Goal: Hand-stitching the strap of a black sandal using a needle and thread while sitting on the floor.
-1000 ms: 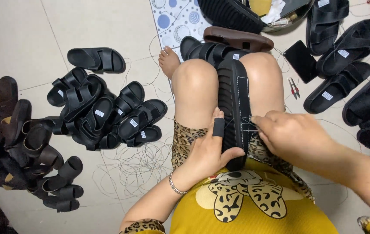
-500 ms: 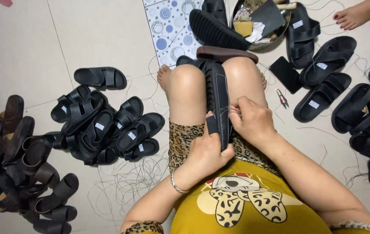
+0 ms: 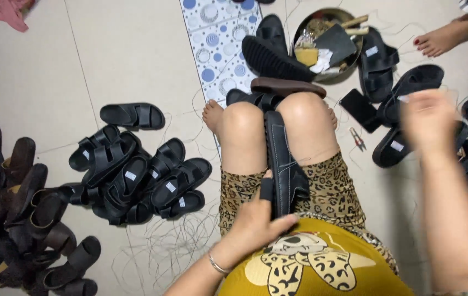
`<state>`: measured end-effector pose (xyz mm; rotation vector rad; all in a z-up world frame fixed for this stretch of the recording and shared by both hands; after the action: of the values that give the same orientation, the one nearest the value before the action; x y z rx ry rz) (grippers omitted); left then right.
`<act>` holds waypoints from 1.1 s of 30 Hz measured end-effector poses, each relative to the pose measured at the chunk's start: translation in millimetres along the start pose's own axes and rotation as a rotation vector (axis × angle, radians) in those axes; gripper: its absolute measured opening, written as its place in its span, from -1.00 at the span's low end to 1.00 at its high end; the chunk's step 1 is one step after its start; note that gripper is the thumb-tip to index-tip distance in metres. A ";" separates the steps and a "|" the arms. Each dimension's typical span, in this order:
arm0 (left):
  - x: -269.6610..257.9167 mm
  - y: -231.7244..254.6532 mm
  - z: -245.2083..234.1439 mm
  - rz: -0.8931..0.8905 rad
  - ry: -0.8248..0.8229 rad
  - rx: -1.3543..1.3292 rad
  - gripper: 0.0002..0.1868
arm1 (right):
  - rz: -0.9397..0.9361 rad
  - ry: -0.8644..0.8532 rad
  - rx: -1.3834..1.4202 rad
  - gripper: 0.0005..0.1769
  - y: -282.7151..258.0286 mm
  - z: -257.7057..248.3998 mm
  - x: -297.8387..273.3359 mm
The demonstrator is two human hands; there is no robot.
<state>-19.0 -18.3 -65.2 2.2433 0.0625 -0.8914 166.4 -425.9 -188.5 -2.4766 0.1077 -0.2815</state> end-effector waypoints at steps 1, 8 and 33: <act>3.1 -18.1 -4.9 -0.061 0.015 -0.091 -0.29 | 0.016 -0.001 -0.029 -0.87 43.1 -20.8 9.4; 21.5 -31.8 -37.2 0.479 -0.404 -1.177 -0.62 | -0.241 -0.421 0.129 -0.46 -172.1 -38.7 -69.7; 28.4 -80.9 -178.0 -0.022 0.944 0.044 -0.75 | -0.215 -0.571 0.221 -0.46 -202.5 -31.6 -48.0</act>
<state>82.9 149.2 -40.7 2.5085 0.4946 0.2226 114.3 -276.6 -49.5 -2.2529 -0.4072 0.3155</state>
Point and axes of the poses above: each hand's wrist, its own x-axis towards the middle knuckle, its own z-axis out of the palm, y = z × x, the point moved 5 cm from there along x, towards the middle knuckle, and after that the axes turned 2 degrees about -z, right-handed, at the moved point
